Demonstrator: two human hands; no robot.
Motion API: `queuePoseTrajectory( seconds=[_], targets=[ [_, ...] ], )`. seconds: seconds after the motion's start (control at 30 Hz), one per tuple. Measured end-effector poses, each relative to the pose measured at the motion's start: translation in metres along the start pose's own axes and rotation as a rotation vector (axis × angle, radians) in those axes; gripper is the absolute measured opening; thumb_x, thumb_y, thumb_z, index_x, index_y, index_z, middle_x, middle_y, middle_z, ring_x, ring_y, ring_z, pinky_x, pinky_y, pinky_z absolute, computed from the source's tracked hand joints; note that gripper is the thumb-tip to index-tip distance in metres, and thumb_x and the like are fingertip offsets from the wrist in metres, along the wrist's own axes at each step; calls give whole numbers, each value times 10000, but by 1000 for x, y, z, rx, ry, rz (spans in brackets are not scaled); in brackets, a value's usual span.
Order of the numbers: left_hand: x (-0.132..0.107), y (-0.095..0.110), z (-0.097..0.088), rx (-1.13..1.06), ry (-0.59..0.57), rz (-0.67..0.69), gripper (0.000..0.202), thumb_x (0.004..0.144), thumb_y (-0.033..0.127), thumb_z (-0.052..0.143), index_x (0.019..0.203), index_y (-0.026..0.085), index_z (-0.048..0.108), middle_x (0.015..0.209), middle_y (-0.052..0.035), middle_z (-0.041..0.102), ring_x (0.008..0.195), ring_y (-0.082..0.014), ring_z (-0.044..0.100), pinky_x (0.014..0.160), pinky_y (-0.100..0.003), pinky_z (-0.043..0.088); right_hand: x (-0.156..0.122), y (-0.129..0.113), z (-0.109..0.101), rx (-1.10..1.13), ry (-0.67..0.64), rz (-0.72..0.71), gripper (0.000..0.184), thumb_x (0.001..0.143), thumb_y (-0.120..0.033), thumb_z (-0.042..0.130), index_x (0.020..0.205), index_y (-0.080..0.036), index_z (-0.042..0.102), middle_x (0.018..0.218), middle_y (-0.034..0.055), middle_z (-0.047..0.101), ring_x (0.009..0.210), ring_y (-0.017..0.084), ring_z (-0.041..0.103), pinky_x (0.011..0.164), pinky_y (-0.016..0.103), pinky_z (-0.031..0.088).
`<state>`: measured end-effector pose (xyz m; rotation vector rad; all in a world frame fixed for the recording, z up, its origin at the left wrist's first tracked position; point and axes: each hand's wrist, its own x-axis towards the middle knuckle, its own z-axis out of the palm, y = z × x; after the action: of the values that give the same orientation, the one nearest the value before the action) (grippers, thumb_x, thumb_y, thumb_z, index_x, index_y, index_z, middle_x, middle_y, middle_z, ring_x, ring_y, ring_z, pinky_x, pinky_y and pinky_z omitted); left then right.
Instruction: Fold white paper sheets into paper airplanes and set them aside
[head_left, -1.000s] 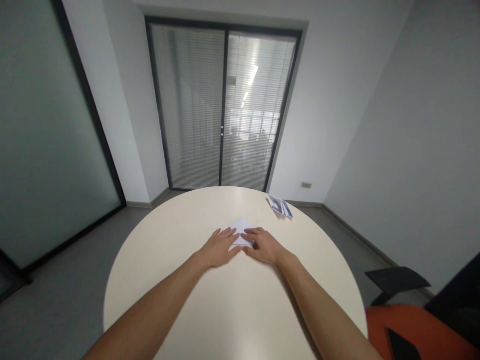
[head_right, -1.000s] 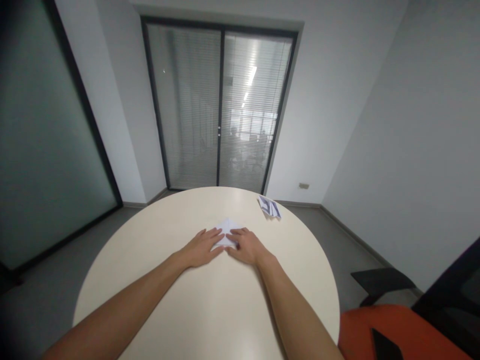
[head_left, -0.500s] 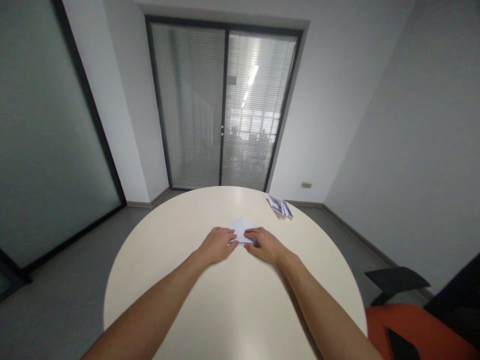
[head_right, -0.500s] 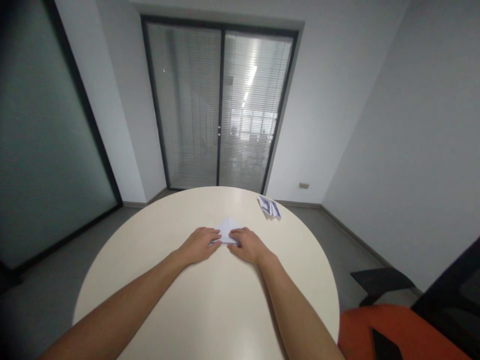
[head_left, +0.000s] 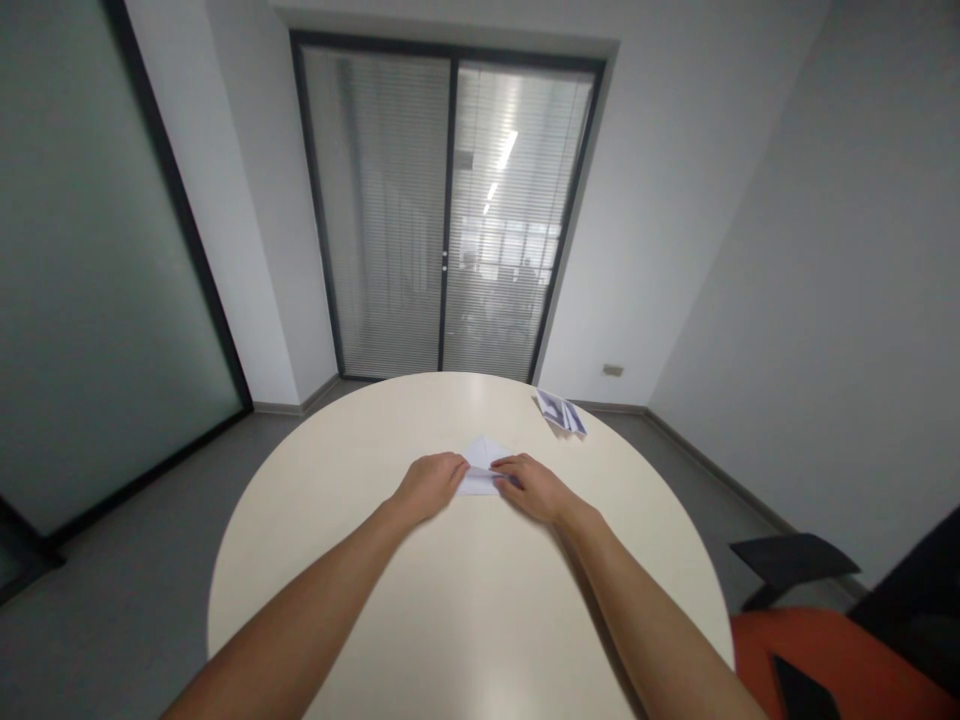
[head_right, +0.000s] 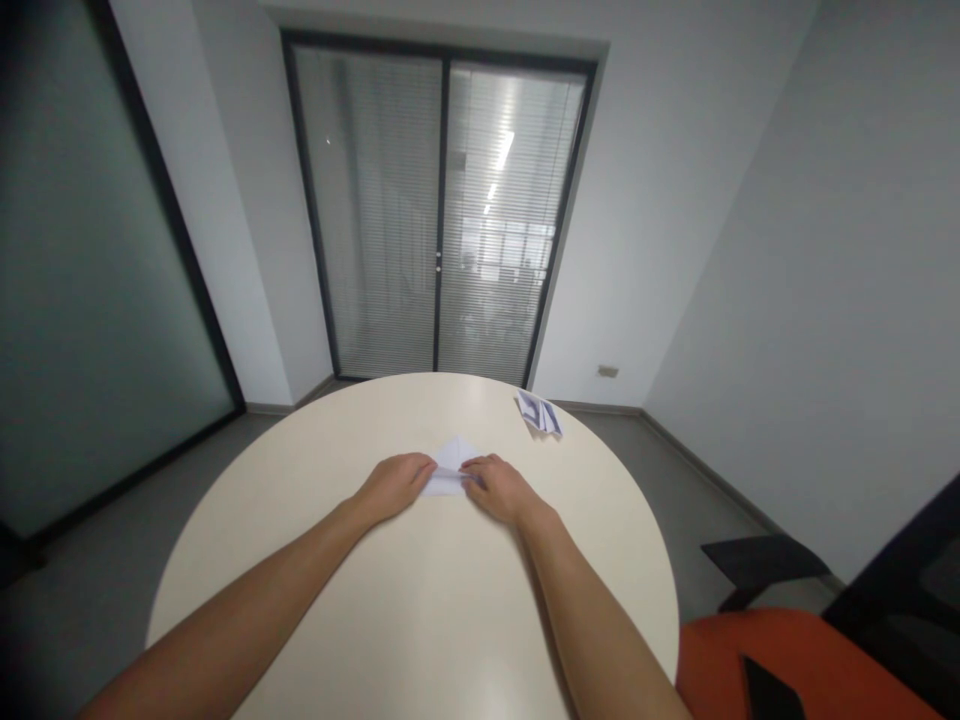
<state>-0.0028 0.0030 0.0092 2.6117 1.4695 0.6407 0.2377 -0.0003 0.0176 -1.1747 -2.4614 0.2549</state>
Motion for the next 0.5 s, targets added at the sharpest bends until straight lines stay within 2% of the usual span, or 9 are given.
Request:
queuePoseTrajectory(
  seconds=[0.27, 0.37, 0.5],
  targets=[
    [1, -2, -7, -26, -11, -127, 326, 1021, 321, 370, 1117, 259, 675, 1037, -45, 746, 919, -221, 688, 785, -294, 467, -1, 17, 1, 24, 23, 84, 332, 951, -283, 457, 1161, -171, 689, 1112, 119, 725, 993, 244, 656, 913, 352, 481],
    [2, -5, -6, -27, -6, -187, 312, 1009, 302, 399, 1161, 260, 669, 1050, -50, 747, 931, -220, 687, 787, -290, 465, -3, 22, 1, 59, 76, 141, 328, 944, -271, 470, 1213, -184, 637, 1139, 112, 716, 984, 230, 661, 888, 331, 480],
    [3, -11, -2, -3, 32, -217, 289, 999, 311, 430, 1131, 257, 681, 1033, -58, 740, 933, -213, 675, 781, -280, 459, -5, 25, -1, 103, 97, 179, 301, 952, -276, 456, 1196, -201, 617, 1069, 94, 731, 931, 221, 672, 840, 321, 483]
  ],
)
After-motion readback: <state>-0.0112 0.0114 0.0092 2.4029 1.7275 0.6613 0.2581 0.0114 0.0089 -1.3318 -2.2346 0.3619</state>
